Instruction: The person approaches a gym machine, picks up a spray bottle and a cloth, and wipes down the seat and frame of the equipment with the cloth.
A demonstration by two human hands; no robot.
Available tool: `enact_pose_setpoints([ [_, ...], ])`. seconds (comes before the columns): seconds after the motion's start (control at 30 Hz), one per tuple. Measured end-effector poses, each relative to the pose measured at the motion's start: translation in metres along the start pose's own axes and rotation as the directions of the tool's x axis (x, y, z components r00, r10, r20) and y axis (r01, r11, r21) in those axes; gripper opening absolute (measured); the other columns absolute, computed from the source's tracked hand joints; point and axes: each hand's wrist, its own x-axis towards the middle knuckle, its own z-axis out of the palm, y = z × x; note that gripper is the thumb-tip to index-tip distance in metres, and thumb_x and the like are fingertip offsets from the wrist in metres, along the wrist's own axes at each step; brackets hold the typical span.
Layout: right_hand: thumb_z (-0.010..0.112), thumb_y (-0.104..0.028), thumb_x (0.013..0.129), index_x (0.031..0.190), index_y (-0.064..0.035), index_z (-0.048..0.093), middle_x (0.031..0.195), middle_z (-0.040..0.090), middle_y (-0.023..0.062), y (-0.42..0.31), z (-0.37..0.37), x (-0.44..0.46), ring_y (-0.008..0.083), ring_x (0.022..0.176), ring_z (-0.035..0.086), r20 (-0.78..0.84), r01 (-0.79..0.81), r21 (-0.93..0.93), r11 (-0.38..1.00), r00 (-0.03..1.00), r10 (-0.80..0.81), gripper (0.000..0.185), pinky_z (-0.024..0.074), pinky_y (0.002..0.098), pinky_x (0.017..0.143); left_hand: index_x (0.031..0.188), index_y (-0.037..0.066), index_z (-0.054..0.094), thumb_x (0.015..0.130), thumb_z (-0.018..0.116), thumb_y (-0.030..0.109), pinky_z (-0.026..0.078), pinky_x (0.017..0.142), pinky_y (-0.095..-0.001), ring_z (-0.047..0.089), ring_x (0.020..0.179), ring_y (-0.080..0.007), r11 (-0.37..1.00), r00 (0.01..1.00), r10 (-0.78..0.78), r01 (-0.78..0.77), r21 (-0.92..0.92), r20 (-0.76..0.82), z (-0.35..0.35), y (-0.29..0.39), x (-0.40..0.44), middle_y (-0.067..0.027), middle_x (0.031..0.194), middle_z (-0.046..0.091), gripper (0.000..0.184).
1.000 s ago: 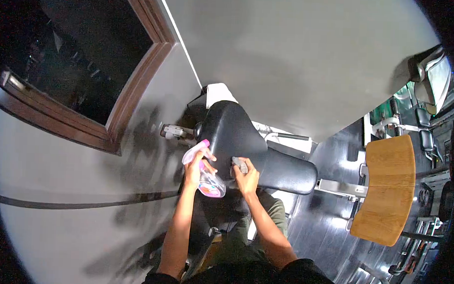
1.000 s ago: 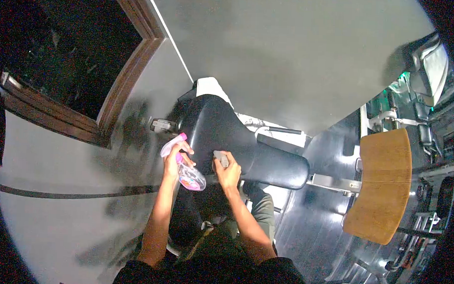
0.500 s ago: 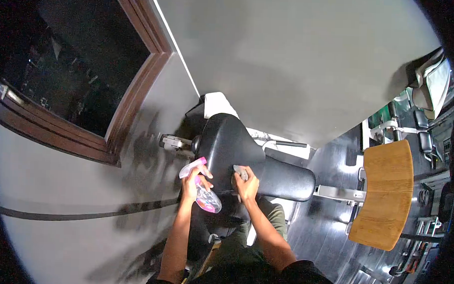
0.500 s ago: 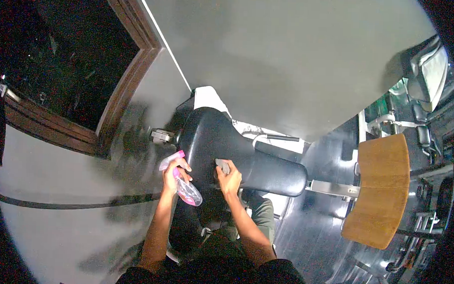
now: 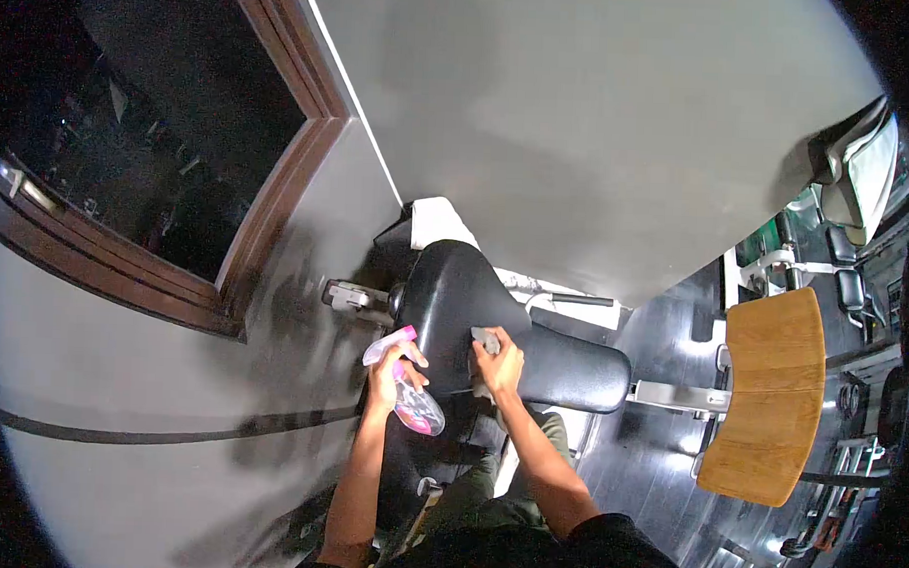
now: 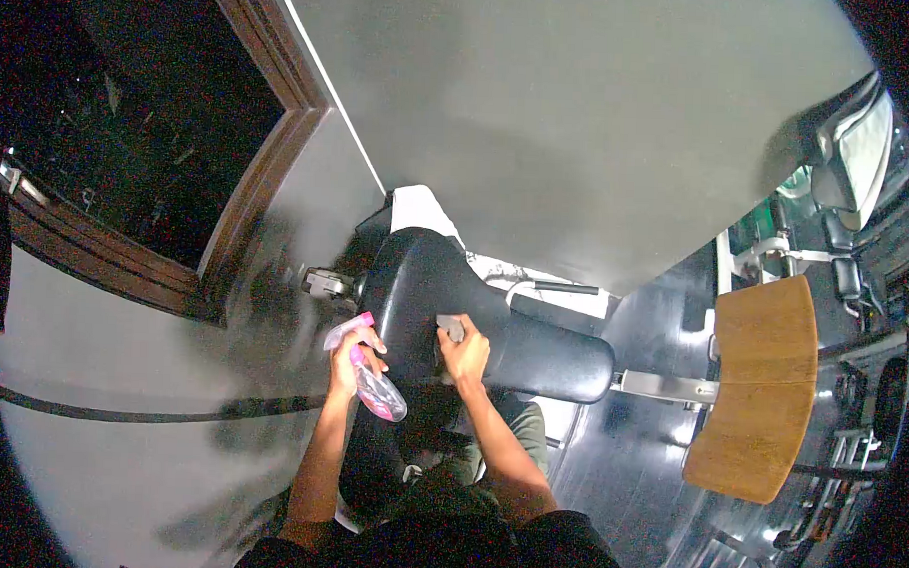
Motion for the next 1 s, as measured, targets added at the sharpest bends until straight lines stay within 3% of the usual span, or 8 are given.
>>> enact_pose_setpoints([
  [0.23,0.069,-0.017,0.076,0.101,-0.0083,0.067,0.099,0.069,0.0164,-0.035,-0.002,-0.01,0.0342,0.093,0.067,0.06,0.189,0.109,0.976,0.979,-0.196,0.026,0.051,0.038,0.081,0.101,-0.006,0.055,0.093,0.047,0.032,0.052,0.043,-0.0332,0.054,0.039,-0.0207,0.999,0.999,-0.038,0.038,-0.033,-0.001,-0.002,-0.003,0.002,-0.0157,0.075,0.062,0.04],
  [0.37,0.068,-0.02,0.077,0.104,-0.0105,0.067,0.094,0.069,0.0177,-0.002,-0.001,-0.005,0.0365,0.09,0.067,0.054,0.095,0.052,0.994,0.994,-0.097,0.029,0.0514,0.04,0.081,0.102,-0.006,0.055,0.092,0.047,0.032,0.052,0.043,-0.0322,0.054,0.039,-0.0202,0.999,0.999,-0.039,0.038,-0.015,-0.029,0.002,0.0,0.001,-0.0153,0.074,0.062,0.041],
  [0.43,0.068,-0.023,0.077,0.103,-0.0129,0.067,0.091,0.069,0.0189,0.004,-0.002,0.007,0.0377,0.089,0.066,0.037,-0.087,-0.043,0.995,0.995,0.089,0.028,0.0517,0.042,0.08,0.104,-0.006,0.055,0.093,0.048,0.033,0.052,0.043,-0.0316,0.054,0.038,-0.02,1.0,1.0,-0.024,0.024,-0.006,0.001,0.004,0.002,0.001,-0.015,0.073,0.061,0.042],
  [0.57,0.069,-0.024,0.078,0.103,-0.0145,0.068,0.089,0.069,0.0189,-0.02,0.0,0.029,0.0384,0.087,0.066,-0.02,-0.034,-0.072,0.997,0.999,0.032,0.027,0.0518,0.0429,0.078,0.108,-0.005,0.054,0.093,0.049,0.035,0.052,0.044,-0.0314,0.054,0.039,-0.0193,0.999,1.0,-0.026,0.026,0.024,-0.006,0.003,0.003,0.002,-0.0147,0.074,0.061,0.043],
  [0.63,0.07,-0.022,0.078,0.103,-0.0117,0.068,0.095,0.069,0.0174,-0.036,-0.003,0.024,0.0372,0.088,0.066,0.038,0.097,0.097,0.991,0.994,-0.101,0.027,0.052,0.0412,0.078,0.109,-0.005,0.053,0.094,0.049,0.035,0.053,0.044,-0.0313,0.054,0.039,-0.019,0.999,1.0,-0.024,0.024,0.032,0.007,0.007,0.005,0.002,-0.0146,0.075,0.061,0.044],
  [0.7,0.07,-0.021,0.077,0.102,-0.0106,0.068,0.097,0.068,0.0163,-0.037,0.003,0.016,0.0358,0.089,0.066,0.003,0.251,0.124,0.96,0.967,-0.254,0.027,0.0516,0.0404,0.079,0.115,-0.005,0.052,0.095,0.05,0.033,0.053,0.044,-0.0313,0.055,0.041,-0.0189,0.999,0.999,-0.028,0.029,0.023,-0.043,0.01,0.008,-0.001,-0.0144,0.076,0.061,0.043],
  [0.83,0.069,-0.02,0.078,0.102,-0.0114,0.068,0.094,0.068,0.0151,-0.014,0.002,0.0,0.0346,0.086,0.066,0.022,0.282,0.066,0.957,0.959,-0.284,0.025,0.0512,0.0413,0.078,0.122,-0.006,0.049,0.097,0.049,0.029,0.053,0.044,-0.0311,0.056,0.042,-0.0189,0.999,0.999,-0.018,0.019,0.03,-0.046,0.017,0.011,-0.001,-0.0138,0.078,0.061,0.042],
  [1.0,0.07,-0.024,0.078,0.104,-0.0122,0.067,0.101,0.068,0.0168,0.017,-0.001,0.012,0.0365,0.093,0.065,0.071,-0.007,0.028,1.0,0.997,0.005,0.029,0.051,0.0416,0.081,0.129,-0.006,0.045,0.098,0.048,0.024,0.054,0.045,-0.0305,0.058,0.044,-0.0184,0.999,0.996,0.006,-0.003,0.037,-0.085,0.025,0.016,0.001,-0.0115,0.082,0.062,0.043],
])
